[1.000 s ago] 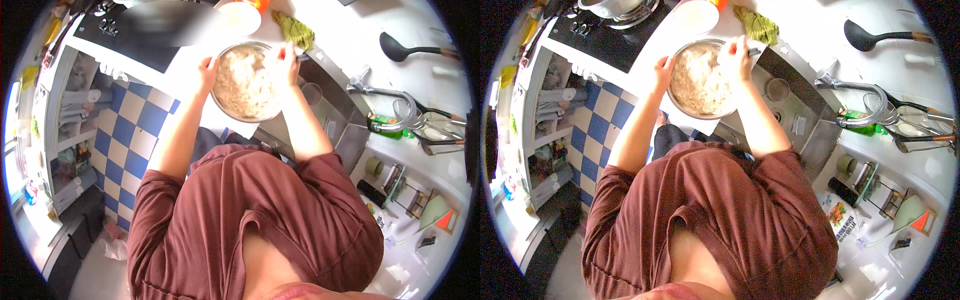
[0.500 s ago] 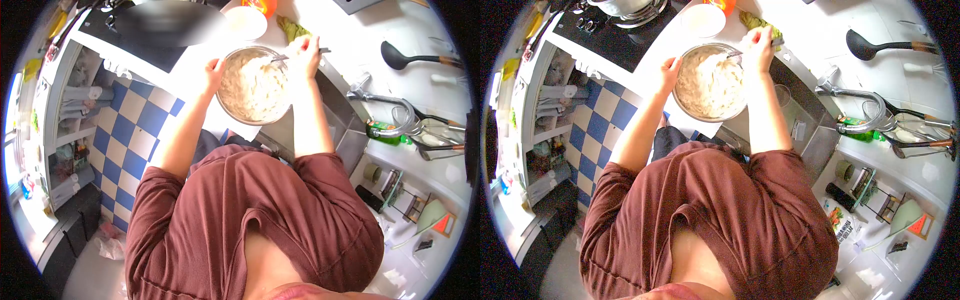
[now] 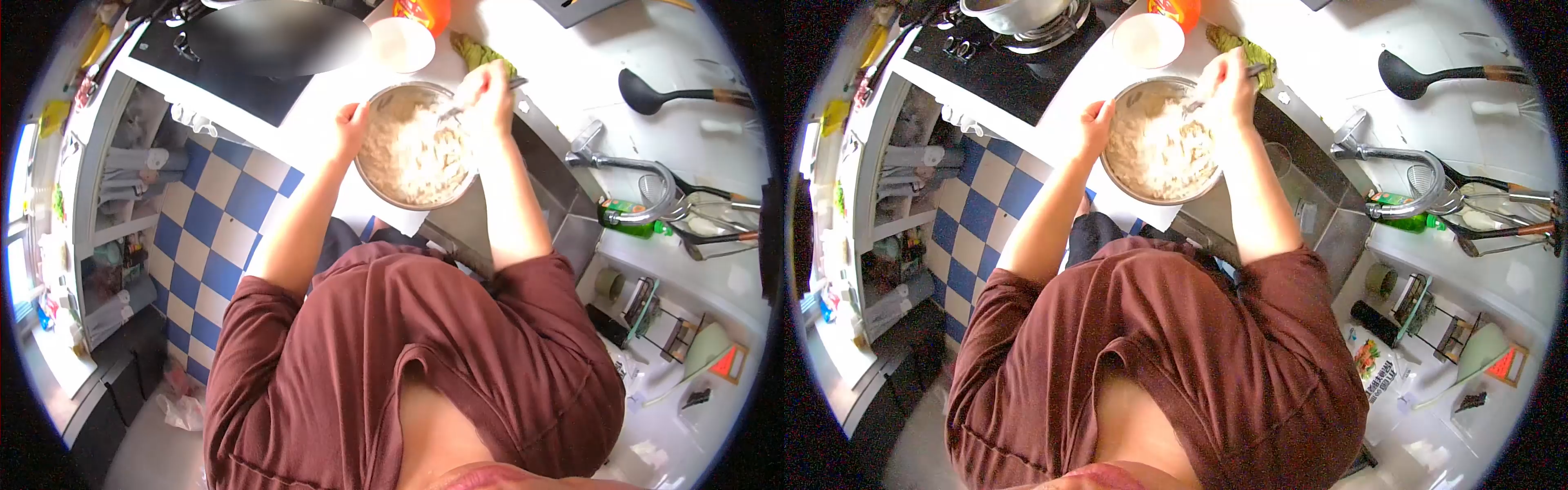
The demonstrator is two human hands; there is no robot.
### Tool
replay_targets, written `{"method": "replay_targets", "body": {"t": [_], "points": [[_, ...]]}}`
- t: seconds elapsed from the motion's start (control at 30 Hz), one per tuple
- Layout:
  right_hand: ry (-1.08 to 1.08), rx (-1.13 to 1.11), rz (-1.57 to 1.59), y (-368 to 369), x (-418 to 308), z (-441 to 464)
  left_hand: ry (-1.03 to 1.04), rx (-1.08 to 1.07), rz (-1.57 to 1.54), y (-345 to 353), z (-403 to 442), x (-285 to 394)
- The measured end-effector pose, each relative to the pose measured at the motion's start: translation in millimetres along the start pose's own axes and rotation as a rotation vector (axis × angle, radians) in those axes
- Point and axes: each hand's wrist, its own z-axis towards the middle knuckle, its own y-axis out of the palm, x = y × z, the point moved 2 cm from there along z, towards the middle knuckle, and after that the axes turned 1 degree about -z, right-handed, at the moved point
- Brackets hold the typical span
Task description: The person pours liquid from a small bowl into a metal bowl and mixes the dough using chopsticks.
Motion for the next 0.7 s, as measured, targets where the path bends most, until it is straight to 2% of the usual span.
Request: {"method": "replay_targets", "body": {"t": [0.03,0.13,0.17,0.27,0.3,0.4,0.43,0.53,0.6,0.67,0.7], "points": [[-0.107,-0.071,0.171,-13,0,9,0.003,0.022,-0.047,2,-5,-3],[-0.194,0.168,-0.273,-7,33,-20,0.036,0.066,-0.118,5,-2,0],[-0.083,0.055,-0.377,-1,34,-29,0.039,0.071,-0.099,5,-1,2],[-0.035,0.027,-0.011,2,-14,-25,0.074,0.057,-0.063,3,4,-4],[-0.118,-0.16,0.099,-20,-16,-14,0.088,0.048,-0.055,2,2,-8],[-0.249,0.286,-0.254,-37,44,-19,0.08,0.156,-0.069,4,-9,-4],[-0.22,0.321,-0.439,-20,38,-35,0.109,0.2,-0.042,4,-13,-3],[-0.064,0.105,-0.048,-12,2,-27,0.045,0.202,-0.005,-2,-26,-3],[-0.225,0.037,0.101,-32,-7,-10,-0.018,0.229,-0.025,-2,-39,4],[-0.266,0.261,-0.037,-30,43,-19,-0.019,0.258,0.05,-3,-55,0],[-0.115,0.28,-0.319,-22,40,-33,0.018,0.275,0.133,-3,-59,-14]]}}
